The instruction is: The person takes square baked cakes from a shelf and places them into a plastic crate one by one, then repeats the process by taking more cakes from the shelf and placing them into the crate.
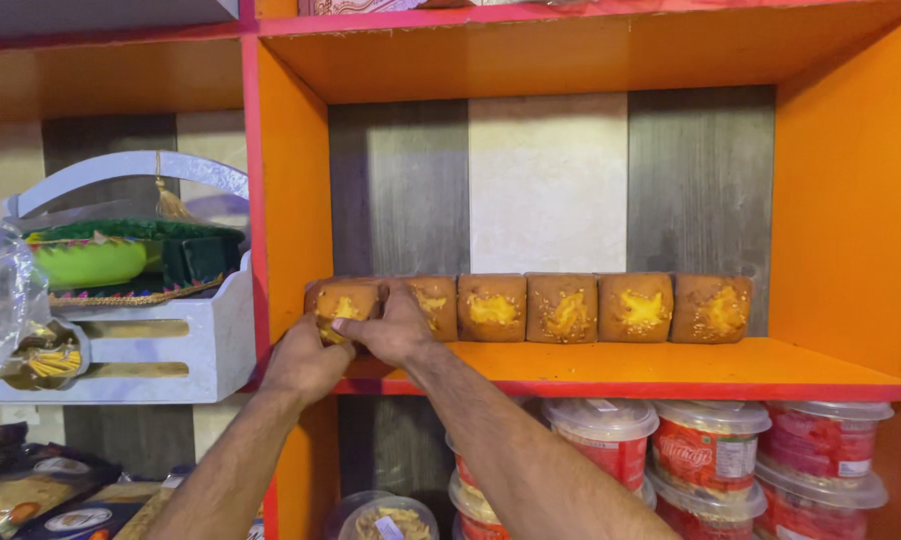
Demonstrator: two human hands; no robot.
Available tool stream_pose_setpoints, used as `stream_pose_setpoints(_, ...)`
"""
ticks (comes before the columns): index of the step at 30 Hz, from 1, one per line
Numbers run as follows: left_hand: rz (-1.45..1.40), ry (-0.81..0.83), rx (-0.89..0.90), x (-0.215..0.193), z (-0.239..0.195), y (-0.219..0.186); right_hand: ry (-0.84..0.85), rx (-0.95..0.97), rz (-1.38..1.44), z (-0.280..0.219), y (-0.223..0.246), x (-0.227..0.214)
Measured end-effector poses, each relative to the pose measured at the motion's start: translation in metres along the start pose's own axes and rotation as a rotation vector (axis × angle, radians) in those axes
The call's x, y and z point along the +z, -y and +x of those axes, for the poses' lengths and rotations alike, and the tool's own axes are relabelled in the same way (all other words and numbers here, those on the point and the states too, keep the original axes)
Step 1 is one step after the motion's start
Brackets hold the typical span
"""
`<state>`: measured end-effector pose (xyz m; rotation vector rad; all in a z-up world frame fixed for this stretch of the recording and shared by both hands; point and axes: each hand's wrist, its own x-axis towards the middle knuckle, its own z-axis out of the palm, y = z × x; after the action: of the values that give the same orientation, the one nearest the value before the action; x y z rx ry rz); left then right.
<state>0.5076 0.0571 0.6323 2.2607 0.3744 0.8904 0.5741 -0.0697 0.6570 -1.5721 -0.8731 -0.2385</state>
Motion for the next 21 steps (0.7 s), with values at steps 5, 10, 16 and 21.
stream_pose_setpoints(5,-0.097,0.031,-0.047,-0.012,-0.012,-0.012,-0.027,0.098,-0.220,0.010,-0.001,0.005)
stream_pose_setpoints(10,-0.102,0.033,-0.055,-0.008,-0.009,-0.006,-0.047,0.158,-0.107,0.021,-0.017,0.005)
stream_pose_setpoints(16,-0.118,0.010,-0.056,-0.002,-0.005,0.000,-0.089,0.121,-0.138,-0.001,0.016,-0.006)
stream_pose_setpoints(21,-0.295,0.000,-0.019,-0.004,-0.024,-0.024,-0.173,0.166,-0.069,0.007,-0.002,-0.002)
